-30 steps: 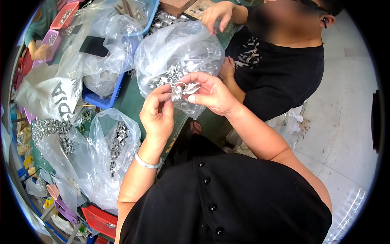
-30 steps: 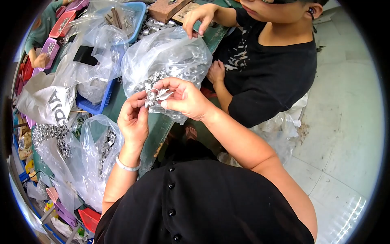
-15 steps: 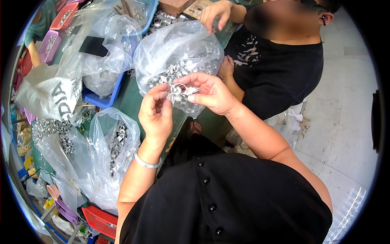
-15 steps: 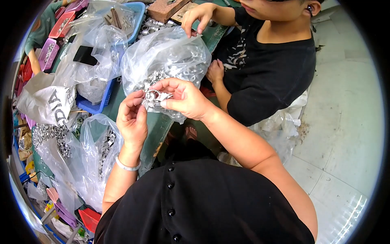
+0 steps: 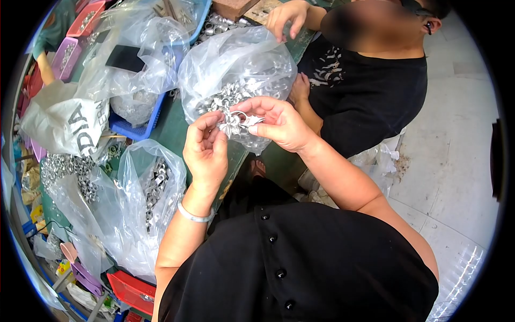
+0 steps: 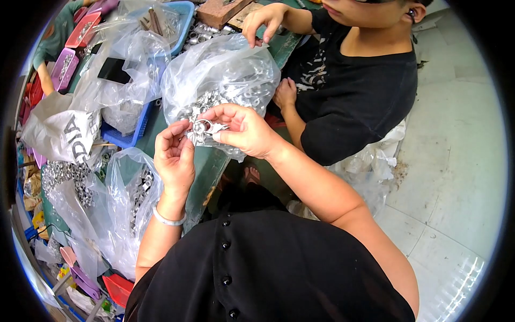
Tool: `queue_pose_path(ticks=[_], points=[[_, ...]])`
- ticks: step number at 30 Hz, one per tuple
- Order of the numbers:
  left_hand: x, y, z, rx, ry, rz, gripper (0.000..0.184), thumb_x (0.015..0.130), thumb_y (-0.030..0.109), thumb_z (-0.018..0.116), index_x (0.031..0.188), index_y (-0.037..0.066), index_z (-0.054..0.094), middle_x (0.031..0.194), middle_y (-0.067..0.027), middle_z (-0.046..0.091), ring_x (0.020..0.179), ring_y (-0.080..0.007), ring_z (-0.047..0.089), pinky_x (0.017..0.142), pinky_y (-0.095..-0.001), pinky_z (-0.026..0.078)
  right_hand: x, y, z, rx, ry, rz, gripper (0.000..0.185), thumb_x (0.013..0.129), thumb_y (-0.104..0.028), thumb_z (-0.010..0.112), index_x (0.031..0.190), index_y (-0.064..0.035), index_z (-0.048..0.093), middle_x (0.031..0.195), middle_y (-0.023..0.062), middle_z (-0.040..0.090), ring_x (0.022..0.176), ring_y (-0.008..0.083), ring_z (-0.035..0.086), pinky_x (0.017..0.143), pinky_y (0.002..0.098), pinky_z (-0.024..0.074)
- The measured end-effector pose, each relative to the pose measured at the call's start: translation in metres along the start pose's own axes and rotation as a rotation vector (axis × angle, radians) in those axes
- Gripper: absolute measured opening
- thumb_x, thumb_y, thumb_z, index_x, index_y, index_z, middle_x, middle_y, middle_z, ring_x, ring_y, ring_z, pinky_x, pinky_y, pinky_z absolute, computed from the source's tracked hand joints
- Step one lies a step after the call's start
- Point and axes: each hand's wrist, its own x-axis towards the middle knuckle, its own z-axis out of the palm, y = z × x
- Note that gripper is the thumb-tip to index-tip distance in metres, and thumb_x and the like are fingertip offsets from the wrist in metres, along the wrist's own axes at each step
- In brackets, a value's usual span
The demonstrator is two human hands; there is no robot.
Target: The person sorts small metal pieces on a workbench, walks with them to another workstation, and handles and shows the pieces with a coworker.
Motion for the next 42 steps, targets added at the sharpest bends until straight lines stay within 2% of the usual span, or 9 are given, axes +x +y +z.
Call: queue_pose_path(ticks=[9,15,18,22,23,30,32,33,42], points=[[-0.001,-0.001,-0.008,0.151,-0.039,0.103,0.024,0.078,-0.011,0.052,0.099,0.000,0.049,0.113,-0.0138,0.051,0.098,-0.0173,0.055,0.081,-0.0252,0.047,0.001,0.000,0.004,0.012,-0.022,-0.003,0.040,0.075,0.006,0.055,0.114,0.0036,0.048,0.111,0.0093,0.055,0.104,0.0151,0.052,0.091,0.0279,0.0401],[0.010,0.006,-0.006,0.485,0.000,0.397,0.016,0.074,-0.011,0.057,0.086,-0.001,0.054,0.102,-0.0156,0.057,0.089,-0.0216,0.059,0.075,-0.0274,0.048,0.005,-0.002,0.006,0.058,0.019,-0.085,0.042,0.073,0.007,0.054,0.115,0.0022,0.048,0.120,0.0097,0.047,0.110,0.0160,0.047,0.091,0.0299,0.0398],[0.019,0.011,-0.002,0.555,0.032,0.485,0.016,0.072,-0.011,0.059,0.083,-0.001,0.055,0.095,-0.0164,0.060,0.087,-0.0245,0.060,0.075,-0.0284,0.048,0.000,-0.009,0.001,-0.271,0.087,-0.225,0.051,0.072,0.006,0.056,0.121,-0.0011,0.043,0.130,0.0129,0.038,0.117,0.0191,0.041,0.095,0.0337,0.0370],[0.029,0.008,0.003,0.580,0.043,0.549,0.017,0.071,-0.010,0.061,0.083,0.000,0.054,0.095,-0.0162,0.060,0.085,-0.0247,0.061,0.073,-0.0289,0.049,-0.004,-0.039,0.010,-1.177,0.106,-0.566,0.034,0.067,0.001,0.060,0.100,-0.0055,0.059,0.130,0.0180,0.037,0.116,0.0300,0.040,0.092,0.0379,0.0363],[0.031,0.007,0.006,0.584,0.043,0.549,0.017,0.071,-0.010,0.061,0.083,0.000,0.054,0.095,-0.0161,0.060,0.085,-0.0246,0.061,0.073,-0.0289,0.049,-0.002,-0.037,0.010,-1.201,0.118,-0.603,0.025,0.063,-0.003,0.062,0.088,-0.0060,0.062,0.128,0.0210,0.038,0.114,0.0357,0.040,0.093,0.0407,0.0346],[0.045,-0.001,0.022,0.599,0.030,0.566,0.018,0.070,-0.011,0.061,0.083,0.000,0.055,0.093,-0.0156,0.061,0.083,-0.0248,0.062,0.071,-0.0289,0.050,0.000,-0.042,0.007,-1.372,0.170,-0.635,0.027,0.063,-0.006,0.062,0.090,-0.0041,0.060,0.124,0.0202,0.041,0.113,0.0401,0.037,0.095,0.0454,0.0316],[0.050,-0.004,0.028,0.606,0.013,0.592,0.019,0.070,-0.011,0.061,0.083,0.000,0.055,0.093,-0.0157,0.061,0.082,-0.0251,0.062,0.071,-0.0291,0.050,0.002,-0.040,0.001,-1.421,0.178,-0.609,0.026,0.065,-0.006,0.062,0.090,-0.0034,0.060,0.124,0.0205,0.041,0.113,0.0393,0.038,0.094,0.0451,0.0327],[0.053,-0.006,0.031,0.614,0.024,0.616,0.018,0.069,-0.009,0.063,0.082,0.001,0.056,0.090,-0.0137,0.061,0.078,-0.0258,0.061,0.065,-0.0295,0.050,0.003,-0.039,-0.002,-1.447,0.181,-0.597,0.026,0.065,-0.006,0.062,0.091,-0.0031,0.059,0.123,0.0206,0.042,0.113,0.0389,0.038,0.094,0.0449,0.0332],[0.073,-0.026,0.055,0.602,-0.040,0.581,0.018,0.069,-0.009,0.062,0.082,0.001,0.056,0.090,-0.0139,0.061,0.079,-0.0260,0.061,0.068,-0.0301,0.049,0.004,-0.046,-0.021,-1.585,0.286,-0.547,0.026,0.067,-0.005,0.061,0.093,-0.0028,0.061,0.121,0.0203,0.043,0.107,0.0371,0.041,0.090,0.0409,0.0371]])
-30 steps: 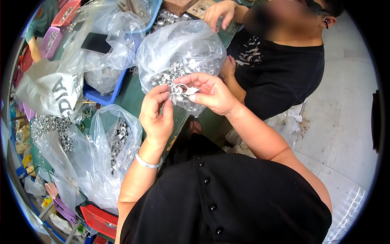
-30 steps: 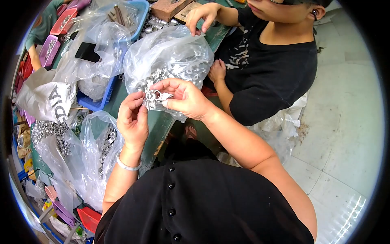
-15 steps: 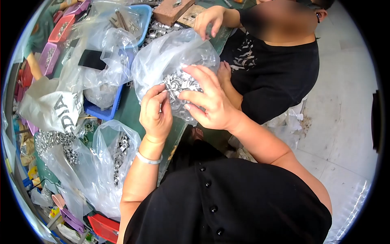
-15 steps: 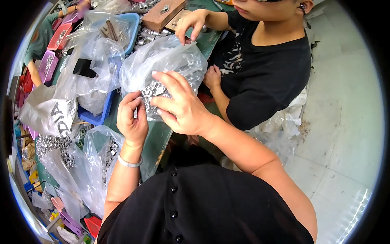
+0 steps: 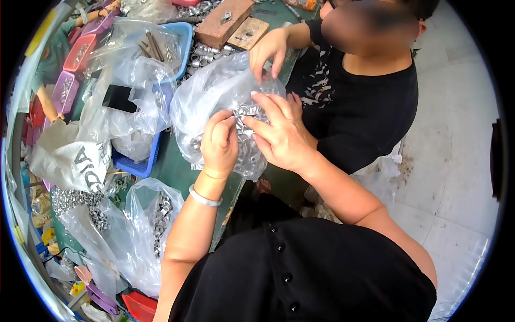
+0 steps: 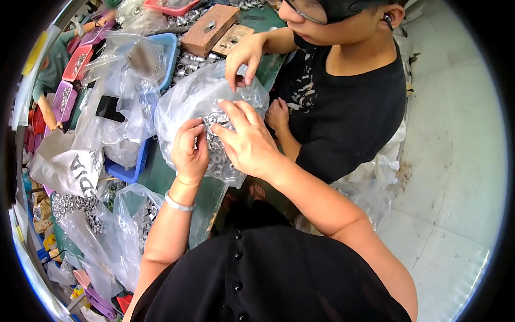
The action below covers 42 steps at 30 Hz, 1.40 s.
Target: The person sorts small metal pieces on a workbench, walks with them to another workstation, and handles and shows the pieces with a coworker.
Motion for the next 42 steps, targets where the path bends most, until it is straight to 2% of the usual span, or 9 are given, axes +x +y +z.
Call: queue_pose_path(ticks=[5,9,21,23,28,37,40,41,42], points=[[0.011,-0.003,0.017,-0.023,-0.018,0.029,0.019,0.069,-0.010,0.060,0.084,0.001,0.054,0.090,-0.0141,0.060,0.080,-0.0293,0.059,0.069,-0.0331,0.049,-0.022,0.007,0.007,0.093,0.152,0.151,0.020,0.067,-0.002,0.059,0.087,-0.0022,0.060,0.087,0.0126,0.053,0.082,0.0297,0.049,0.074,0.0377,0.0422],[0.016,-0.005,0.027,-0.020,-0.073,0.044,0.020,0.068,-0.008,0.057,0.086,0.001,0.054,0.092,-0.0137,0.058,0.083,-0.0304,0.057,0.072,-0.0349,0.048,-0.043,0.025,0.038,0.214,-0.005,0.286,0.011,0.070,-0.002,0.058,0.081,-0.0006,0.058,0.079,0.0120,0.054,0.077,0.0320,0.053,0.069,0.0380,0.0442],[0.023,0.004,0.051,0.032,-0.095,0.053,0.016,0.067,0.000,0.056,0.083,0.003,0.054,0.095,-0.0098,0.057,0.083,-0.0290,0.056,0.069,-0.0360,0.047,-0.021,0.032,0.106,0.229,-0.006,0.067,0.030,0.072,-0.007,0.058,0.102,-0.0039,0.054,0.098,0.0133,0.052,0.091,0.0295,0.050,0.080,0.0397,0.0403],[0.015,0.006,0.068,0.148,-0.101,-0.095,0.015,0.068,0.002,0.054,0.082,0.005,0.053,0.095,-0.0087,0.057,0.082,-0.0285,0.056,0.069,-0.0362,0.047,-0.019,0.033,0.112,0.145,-0.058,0.055,0.032,0.073,-0.009,0.057,0.105,-0.0056,0.054,0.102,0.0126,0.051,0.092,0.0281,0.050,0.081,0.0388,0.0401],[0.026,0.019,0.065,0.470,-0.095,-0.063,0.008,0.073,0.016,0.048,0.080,0.012,0.047,0.090,-0.0056,0.050,0.079,-0.0308,0.053,0.071,-0.0494,0.043,-0.005,0.041,0.121,0.032,-0.218,0.040,0.035,0.075,-0.012,0.056,0.110,-0.0094,0.053,0.108,0.0112,0.049,0.095,0.0262,0.049,0.083,0.0376,0.0394],[0.028,0.008,0.060,0.141,0.025,0.036,0.018,0.070,0.006,0.055,0.088,0.008,0.054,0.094,-0.0102,0.054,0.082,-0.0266,0.055,0.071,-0.0388,0.046,0.039,0.033,0.116,-0.157,-0.658,0.118,0.032,0.072,-0.017,0.061,0.102,-0.0051,0.054,0.109,0.0114,0.050,0.097,0.0305,0.049,0.084,0.0398,0.0399],[0.022,-0.005,0.038,-0.073,-0.011,0.058,0.024,0.069,0.002,0.059,0.092,0.006,0.057,0.096,-0.0126,0.057,0.083,-0.0263,0.057,0.072,-0.0359,0.046,0.031,0.039,0.121,-0.102,-0.488,0.022,0.026,0.072,-0.016,0.061,0.093,-0.0043,0.055,0.104,0.0113,0.052,0.095,0.0296,0.049,0.081,0.0389,0.0403],[0.017,-0.009,0.024,-0.101,-0.010,0.017,0.026,0.068,0.000,0.060,0.094,0.005,0.058,0.096,-0.0134,0.058,0.083,-0.0262,0.058,0.073,-0.0349,0.046,0.020,0.052,0.136,0.358,-0.394,0.118,0.023,0.070,-0.014,0.061,0.090,-0.0051,0.056,0.097,0.0107,0.054,0.090,0.0289,0.051,0.079,0.0386,0.0410],[0.011,-0.014,0.009,-0.099,-0.006,-0.056,0.028,0.068,-0.002,0.061,0.095,0.004,0.059,0.097,-0.0142,0.059,0.083,-0.0260,0.059,0.073,-0.0340,0.047,0.026,0.050,0.133,0.304,-0.370,0.045,0.019,0.070,-0.011,0.059,0.088,-0.0054,0.057,0.095,0.0107,0.055,0.090,0.0292,0.051,0.077,0.0377,0.0411]])
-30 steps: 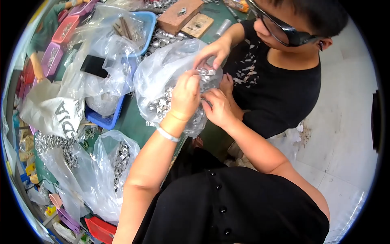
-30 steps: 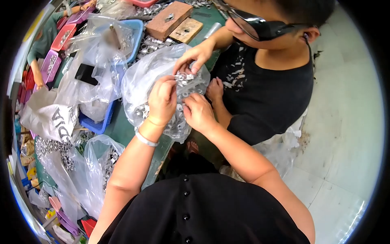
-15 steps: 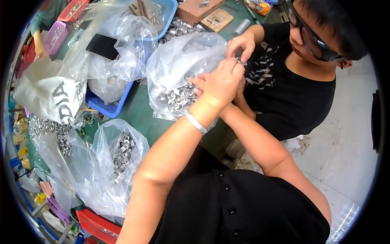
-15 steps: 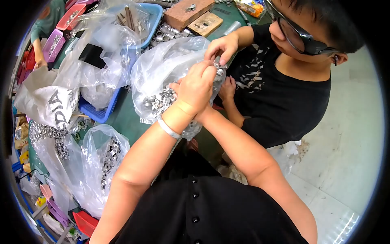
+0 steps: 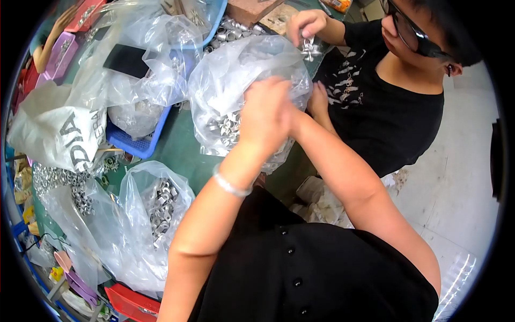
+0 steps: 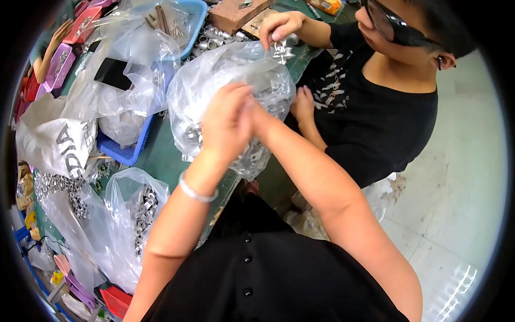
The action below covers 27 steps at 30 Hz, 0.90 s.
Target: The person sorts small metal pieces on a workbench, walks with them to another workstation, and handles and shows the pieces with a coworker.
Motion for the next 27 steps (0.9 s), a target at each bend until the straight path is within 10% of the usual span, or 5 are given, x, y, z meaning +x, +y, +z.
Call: queue_pose_path(ticks=[7,14,27], points=[[-0.047,-0.042,-0.063,-0.184,-0.009,-0.680,0.030,0.083,0.003,0.054,0.112,-0.003,0.052,0.103,-0.0092,0.057,0.089,-0.0126,0.054,0.078,-0.0242,0.045,-0.010,-0.017,-0.029,-0.174,0.290,-0.140,0.019,0.072,0.002,0.058,0.091,-0.0015,0.059,0.090,0.0110,0.058,0.082,0.0273,0.055,0.073,0.0332,0.0441],[-0.036,-0.014,-0.072,-0.676,-0.078,-0.833,0.038,0.087,0.006,0.050,0.123,-0.002,0.043,0.117,-0.0122,0.048,0.094,-0.0149,0.053,0.078,-0.0267,0.047,-0.028,-0.057,-0.056,0.776,0.188,0.471,0.015,0.083,-0.010,0.056,0.089,0.0016,0.062,0.072,0.0003,0.058,0.062,0.0071,0.051,0.055,0.0207,0.0412],[-0.025,0.032,-0.058,-1.047,-0.009,-0.961,0.046,0.086,0.009,0.054,0.127,-0.002,0.037,0.117,-0.0107,0.048,0.094,-0.0153,0.054,0.082,-0.0285,0.047,-0.029,-0.069,-0.078,1.195,0.028,0.542,0.019,0.087,-0.012,0.052,0.089,0.0041,0.060,0.072,0.0035,0.059,0.055,0.0053,0.051,0.047,0.0177,0.0407]])
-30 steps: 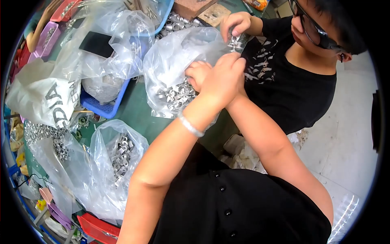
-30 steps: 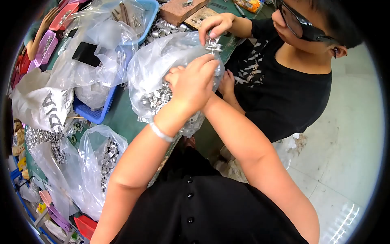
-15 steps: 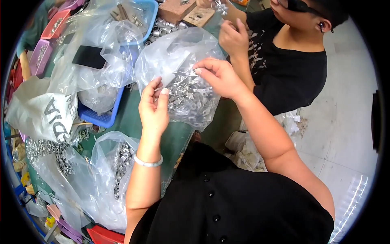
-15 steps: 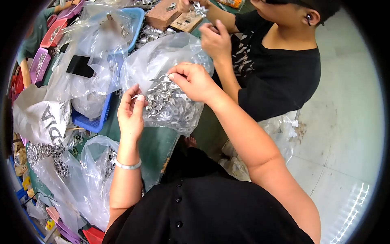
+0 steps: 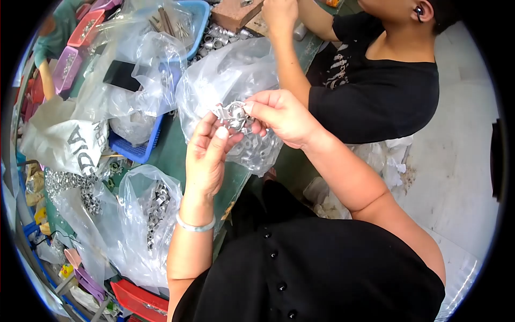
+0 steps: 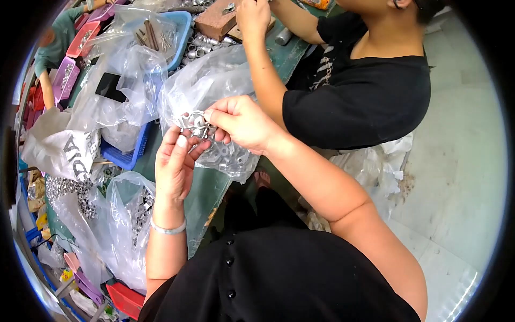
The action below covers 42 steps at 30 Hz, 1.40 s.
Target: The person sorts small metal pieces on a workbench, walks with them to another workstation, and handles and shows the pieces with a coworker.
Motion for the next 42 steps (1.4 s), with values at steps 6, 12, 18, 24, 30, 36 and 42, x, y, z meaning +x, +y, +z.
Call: queue_pose_path(ticks=[6,12,18,24,30,36,42], points=[[0.008,-0.005,0.011,0.083,0.026,-0.001,0.035,0.082,0.003,0.058,0.116,-0.001,0.048,0.104,-0.0072,0.057,0.091,-0.0125,0.055,0.078,-0.0259,0.046,-0.002,0.000,-0.007,0.043,-0.012,0.003,0.018,0.088,-0.013,0.051,0.090,0.0029,0.060,0.072,0.0033,0.059,0.056,0.0060,0.052,0.049,0.0185,0.0425],[0.011,-0.010,0.015,0.110,0.053,0.038,0.031,0.081,0.001,0.059,0.111,0.000,0.053,0.100,-0.0060,0.060,0.088,-0.0110,0.055,0.074,-0.0235,0.043,-0.002,0.002,-0.016,0.108,-0.058,0.034,0.019,0.089,-0.014,0.051,0.092,0.0019,0.060,0.074,0.0033,0.059,0.059,0.0074,0.054,0.053,0.0204,0.0454],[0.014,-0.005,0.010,-0.003,0.026,-0.008,0.030,0.082,0.003,0.057,0.112,0.000,0.052,0.102,-0.0068,0.059,0.085,-0.0109,0.055,0.071,-0.0229,0.043,-0.004,0.001,-0.018,0.242,-0.124,0.083,0.022,0.090,-0.014,0.049,0.099,0.0040,0.058,0.081,0.0070,0.060,0.068,0.0121,0.058,0.060,0.0242,0.0493],[0.014,0.000,0.002,-0.036,-0.025,-0.043,0.028,0.084,0.006,0.056,0.111,0.000,0.052,0.101,-0.0068,0.059,0.084,-0.0116,0.055,0.071,-0.0234,0.044,-0.002,0.004,-0.016,0.167,-0.165,0.083,0.021,0.089,-0.013,0.050,0.099,0.0032,0.057,0.082,0.0072,0.061,0.067,0.0119,0.058,0.060,0.0240,0.0501],[0.005,0.009,-0.005,-0.098,0.008,-0.063,0.026,0.086,0.012,0.055,0.108,-0.001,0.054,0.098,-0.0075,0.060,0.083,-0.0131,0.055,0.074,-0.0258,0.045,-0.008,0.004,-0.005,0.306,-0.197,0.137,0.016,0.088,-0.012,0.051,0.094,0.0020,0.056,0.080,0.0086,0.062,0.065,0.0140,0.060,0.058,0.0250,0.0505],[-0.007,0.019,0.000,-0.155,0.031,-0.038,0.027,0.087,0.013,0.054,0.111,-0.001,0.054,0.098,-0.0091,0.060,0.084,-0.0148,0.056,0.078,-0.0286,0.046,-0.014,0.004,0.009,0.446,-0.188,0.186,0.017,0.088,-0.013,0.050,0.095,0.0016,0.055,0.080,0.0104,0.063,0.066,0.0164,0.062,0.058,0.0264,0.0513],[-0.018,0.025,-0.004,-0.136,0.047,-0.031,0.024,0.086,0.012,0.055,0.107,-0.001,0.056,0.096,-0.0081,0.061,0.081,-0.0137,0.057,0.077,-0.0279,0.047,-0.021,0.003,0.018,0.453,-0.211,0.224,0.017,0.088,-0.013,0.051,0.096,0.0017,0.055,0.082,0.0114,0.063,0.068,0.0168,0.062,0.060,0.0271,0.0513]])
